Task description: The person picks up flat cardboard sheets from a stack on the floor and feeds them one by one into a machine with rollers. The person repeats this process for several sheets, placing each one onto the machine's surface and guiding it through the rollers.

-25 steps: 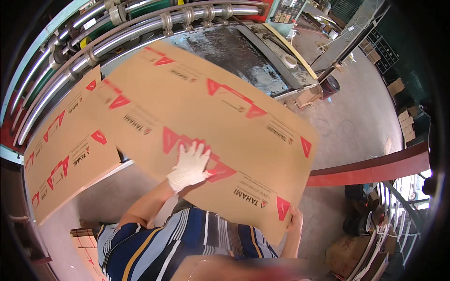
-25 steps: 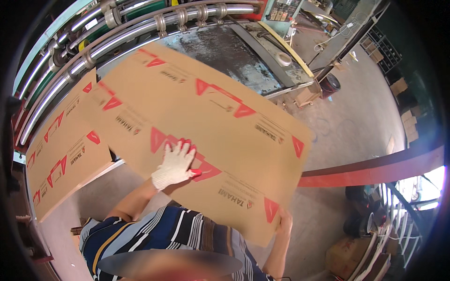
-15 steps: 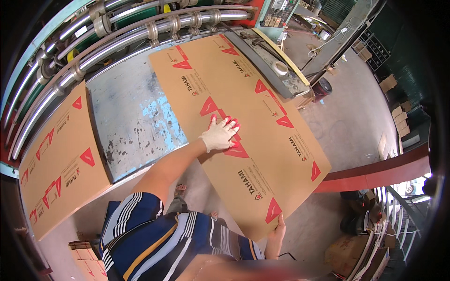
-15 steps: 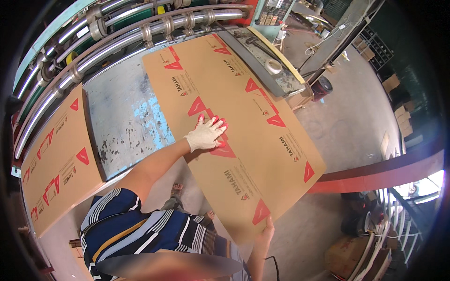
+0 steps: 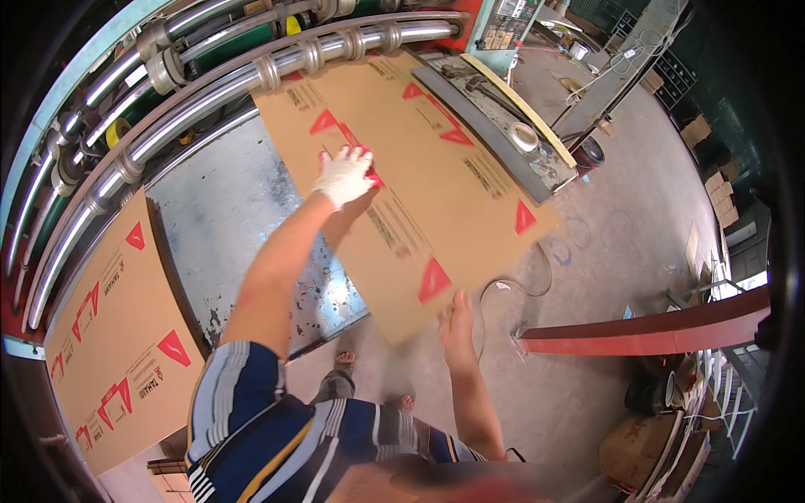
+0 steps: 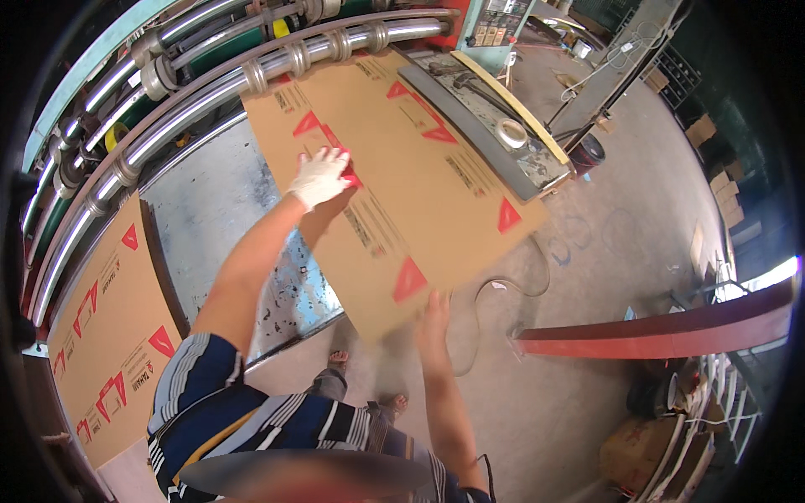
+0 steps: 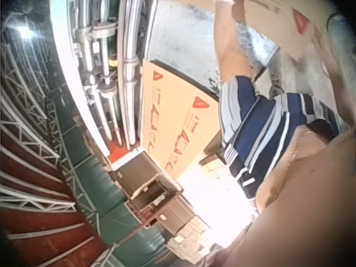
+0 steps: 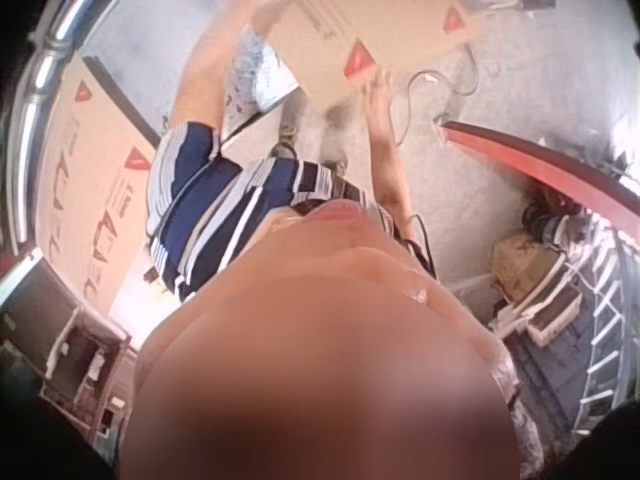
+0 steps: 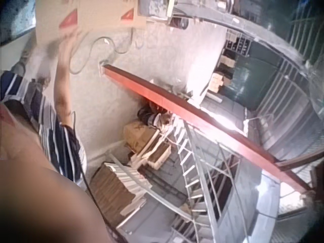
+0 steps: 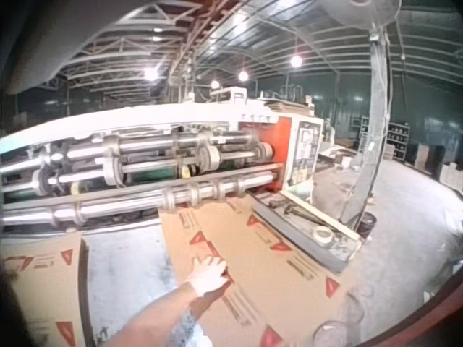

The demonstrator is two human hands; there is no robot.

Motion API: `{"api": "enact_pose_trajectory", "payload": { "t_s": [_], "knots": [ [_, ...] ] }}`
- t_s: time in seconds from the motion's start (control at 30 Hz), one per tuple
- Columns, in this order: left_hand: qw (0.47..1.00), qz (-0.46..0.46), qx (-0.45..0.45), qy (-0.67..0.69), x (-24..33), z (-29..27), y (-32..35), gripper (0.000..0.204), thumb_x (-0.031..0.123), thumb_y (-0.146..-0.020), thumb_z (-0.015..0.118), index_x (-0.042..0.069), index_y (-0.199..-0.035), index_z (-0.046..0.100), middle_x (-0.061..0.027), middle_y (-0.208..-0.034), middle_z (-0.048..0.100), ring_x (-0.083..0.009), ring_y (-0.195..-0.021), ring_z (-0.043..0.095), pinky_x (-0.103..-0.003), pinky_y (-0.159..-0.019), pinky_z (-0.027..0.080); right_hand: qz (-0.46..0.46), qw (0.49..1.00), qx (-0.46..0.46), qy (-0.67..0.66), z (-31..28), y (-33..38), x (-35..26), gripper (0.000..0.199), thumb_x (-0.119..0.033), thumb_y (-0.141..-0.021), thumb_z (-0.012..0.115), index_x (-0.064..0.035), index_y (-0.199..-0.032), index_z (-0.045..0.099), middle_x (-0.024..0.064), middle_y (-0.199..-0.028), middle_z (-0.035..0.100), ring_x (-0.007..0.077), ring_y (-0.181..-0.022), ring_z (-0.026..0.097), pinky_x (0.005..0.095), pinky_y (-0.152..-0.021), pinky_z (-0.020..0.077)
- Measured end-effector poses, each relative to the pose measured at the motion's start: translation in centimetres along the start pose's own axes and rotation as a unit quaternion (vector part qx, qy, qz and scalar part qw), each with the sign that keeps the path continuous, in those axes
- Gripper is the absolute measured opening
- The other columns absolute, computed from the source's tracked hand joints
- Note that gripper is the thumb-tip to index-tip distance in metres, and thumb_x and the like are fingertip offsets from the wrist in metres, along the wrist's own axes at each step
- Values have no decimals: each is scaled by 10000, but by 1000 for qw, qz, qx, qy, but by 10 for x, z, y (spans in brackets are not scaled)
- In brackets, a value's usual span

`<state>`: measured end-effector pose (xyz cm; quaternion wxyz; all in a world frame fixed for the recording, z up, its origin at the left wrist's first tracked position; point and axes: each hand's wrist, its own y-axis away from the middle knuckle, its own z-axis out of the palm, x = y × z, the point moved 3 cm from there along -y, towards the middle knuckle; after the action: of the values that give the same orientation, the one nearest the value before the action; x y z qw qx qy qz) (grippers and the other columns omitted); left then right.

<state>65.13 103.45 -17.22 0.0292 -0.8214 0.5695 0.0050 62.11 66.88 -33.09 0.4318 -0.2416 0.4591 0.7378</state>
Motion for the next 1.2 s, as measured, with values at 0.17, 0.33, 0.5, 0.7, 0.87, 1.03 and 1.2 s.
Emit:
{"api": "enact_pose_trajectory", "payload": {
  "t_s": [0.17, 0.33, 0.5, 0.7, 0.87, 1.03, 1.2],
  "knots": [
    [968, -228, 81, -59, -163, -40, 197, 676, 506, -930, 524, 177, -1496, 357, -90, -1561, 338, -280, -1439, 309, -588, -1147, 205, -192, 959, 75, 195, 24, 5, -30, 440, -269, -968, 595, -23, -1323, 511, 112, -1229, 620, 196, -1129, 590, 328, -908, 475],
    [678, -723, 27, -132, -287, -73, 483, 803, 630, -934, 427, 98, -1519, 283, -149, -1526, 371, -316, -1415, 342, -670, -1088, 239, 9, 942, -305, 142, 86, 79, 31, 283, -195, -978, 573, 3, -1178, 593, 121, -1059, 665, 232, -879, 677, 338, -758, 540],
    [857, -505, -83, -53, -186, -17, 485, 711, 588, -981, 336, 104, -1502, 339, -127, -1579, 294, -304, -1484, 207, -683, -1127, 72, 331, 792, -473, 196, 158, 142, 95, 344, -253, -970, 606, 36, -1157, 604, 150, -1065, 679, 244, -918, 691, 366, -778, 572],
    [978, -162, -27, 129, 42, -3, 355, 725, 562, -933, 426, 84, -1478, 391, -116, -1550, 362, -312, -1476, 230, -696, -1122, 42, 275, 862, -387, 177, 68, 83, 31, 288, -162, -917, 661, 33, -1129, 649, 126, -992, 703, 205, -826, 701, 358, -701, 589],
    [857, 80, -59, 505, 156, -6, 317, 686, 514, -924, 513, 52, -1426, 443, -177, -1457, 466, -341, -1414, 347, -685, -1114, 125, 128, 972, -143, 136, -190, 68, -85, 293, -111, -891, 664, 35, -1142, 633, 120, -1047, 689, 205, -869, 684, 362, -738, 569],
    [994, -2, -67, 88, 185, 18, 312, 806, 603, -869, 532, 42, -1435, 415, -206, -1488, 400, -398, -1411, 320, -699, -1080, 204, 77, 992, 21, 100, -361, 187, -117, 340, -113, -879, 626, 46, -1178, 600, 150, -1079, 682, 268, -913, 694, 416, -779, 584],
    [990, 99, -57, 82, 210, 34, 241, 805, 581, -877, 548, 50, -1458, 378, -196, -1534, 324, -405, -1426, 281, -733, -1052, 218, 65, 991, 115, 30, -357, 255, -72, 436, -268, -950, 567, 20, -1276, 534, 183, -1213, 632, 336, -1071, 638, 501, -940, 511]
  ]
}}
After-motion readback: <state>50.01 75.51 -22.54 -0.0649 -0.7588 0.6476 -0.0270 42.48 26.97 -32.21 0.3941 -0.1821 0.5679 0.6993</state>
